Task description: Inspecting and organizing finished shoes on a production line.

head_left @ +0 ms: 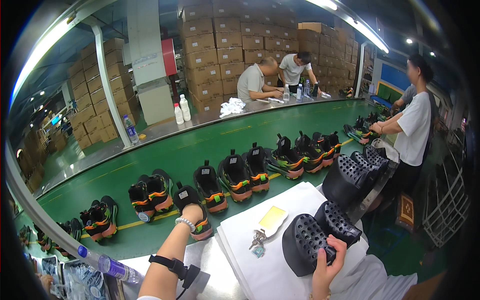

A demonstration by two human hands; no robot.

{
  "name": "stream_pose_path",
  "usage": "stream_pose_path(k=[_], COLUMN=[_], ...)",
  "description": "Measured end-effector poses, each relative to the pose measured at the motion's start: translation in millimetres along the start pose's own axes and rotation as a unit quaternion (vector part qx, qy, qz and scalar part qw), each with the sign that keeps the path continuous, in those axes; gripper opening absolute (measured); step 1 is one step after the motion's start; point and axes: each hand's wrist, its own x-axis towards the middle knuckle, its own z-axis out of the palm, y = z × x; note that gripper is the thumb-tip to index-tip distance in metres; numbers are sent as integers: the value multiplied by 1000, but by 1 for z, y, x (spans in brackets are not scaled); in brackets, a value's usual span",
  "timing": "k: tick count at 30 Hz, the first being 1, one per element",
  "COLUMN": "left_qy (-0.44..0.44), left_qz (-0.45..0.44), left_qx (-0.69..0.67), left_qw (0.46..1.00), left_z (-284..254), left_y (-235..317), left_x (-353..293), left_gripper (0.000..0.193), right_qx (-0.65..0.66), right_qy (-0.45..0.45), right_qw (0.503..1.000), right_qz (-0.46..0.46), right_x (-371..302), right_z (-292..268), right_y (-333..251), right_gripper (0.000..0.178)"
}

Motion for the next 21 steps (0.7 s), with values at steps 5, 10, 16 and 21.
stream_pose_path(k=[5,10,16,21], left_qy=[-71,-233,-306,-332], left_qz=[119,212,154,109], left_qx=[67,-54,-65,-159], left_qw=[988,947,937,923], left_z=[-48,-68,-49,-27], left_y=[-3,3,1,-9], left_x=[-41,-34,-4,-2], left_gripper=[20,26,35,36], right_qx=[-22,-182,-413,-418], right_qy=[-14,-100,-238,-298], right_qw=[1000,978,876,856], right_qz=[-6,34,78,60], right_x=[5,25,52,70], right_z=[-8,-25,-35,-33], right_y=[-11,-32,-68,-53], right_gripper=[25,41,51,59])
